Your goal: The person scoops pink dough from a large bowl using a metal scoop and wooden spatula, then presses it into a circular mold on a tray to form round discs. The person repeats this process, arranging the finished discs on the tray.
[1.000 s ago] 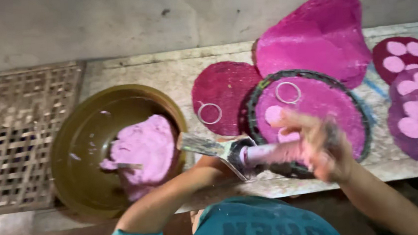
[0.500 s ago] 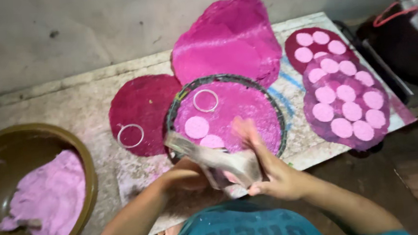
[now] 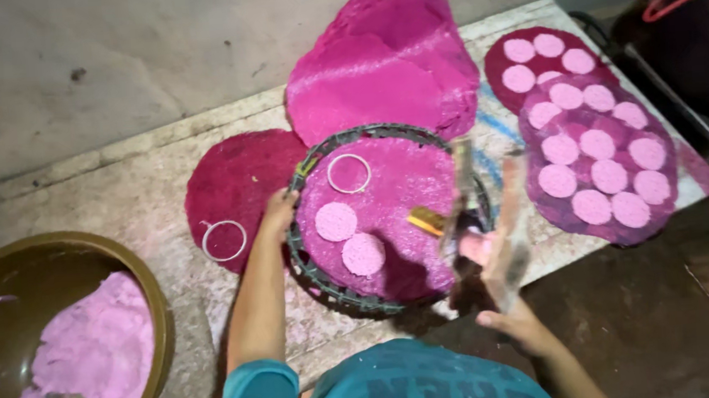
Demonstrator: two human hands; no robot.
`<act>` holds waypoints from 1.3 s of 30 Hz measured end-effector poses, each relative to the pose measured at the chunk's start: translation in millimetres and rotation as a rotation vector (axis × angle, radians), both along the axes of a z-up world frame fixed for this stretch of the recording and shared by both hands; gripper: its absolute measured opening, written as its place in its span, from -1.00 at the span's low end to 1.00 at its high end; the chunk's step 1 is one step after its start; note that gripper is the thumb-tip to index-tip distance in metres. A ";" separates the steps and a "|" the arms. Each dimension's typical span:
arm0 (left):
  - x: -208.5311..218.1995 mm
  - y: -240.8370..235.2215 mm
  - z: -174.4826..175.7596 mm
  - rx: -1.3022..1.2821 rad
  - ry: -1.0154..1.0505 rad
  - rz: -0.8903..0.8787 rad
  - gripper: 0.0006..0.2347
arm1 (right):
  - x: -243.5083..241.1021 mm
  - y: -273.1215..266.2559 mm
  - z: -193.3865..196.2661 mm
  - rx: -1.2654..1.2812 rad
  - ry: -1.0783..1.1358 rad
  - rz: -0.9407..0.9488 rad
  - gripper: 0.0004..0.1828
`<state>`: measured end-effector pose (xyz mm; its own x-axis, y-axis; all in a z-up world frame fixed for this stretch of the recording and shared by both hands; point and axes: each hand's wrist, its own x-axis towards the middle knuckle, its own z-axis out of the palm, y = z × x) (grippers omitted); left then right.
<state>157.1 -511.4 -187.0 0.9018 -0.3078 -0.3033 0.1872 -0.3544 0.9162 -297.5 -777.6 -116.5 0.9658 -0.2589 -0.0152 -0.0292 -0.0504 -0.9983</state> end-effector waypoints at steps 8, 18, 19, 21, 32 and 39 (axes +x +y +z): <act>-142.4 35.3 30.1 0.050 -0.273 0.194 -0.55 | 29.8 13.1 17.6 0.269 0.050 0.032 -0.04; -143.1 19.2 69.4 0.402 -0.901 -0.255 -0.80 | 71.1 36.9 42.9 0.205 0.056 0.113 -0.18; -142.7 17.7 63.7 0.398 -0.894 -0.253 -0.84 | 71.6 39.0 45.8 0.212 0.062 0.108 -0.18; -144.5 16.5 53.2 0.349 -0.878 -0.256 -0.89 | 71.1 42.4 49.9 0.225 0.073 0.093 -0.16; -130.8 16.6 89.3 -0.229 -0.451 -0.332 -0.51 | 93.6 24.8 55.3 0.207 0.234 0.383 -0.06; -91.3 -8.0 134.5 -1.752 0.499 -0.554 -0.32 | 150.8 21.8 92.1 0.611 0.684 0.800 -0.07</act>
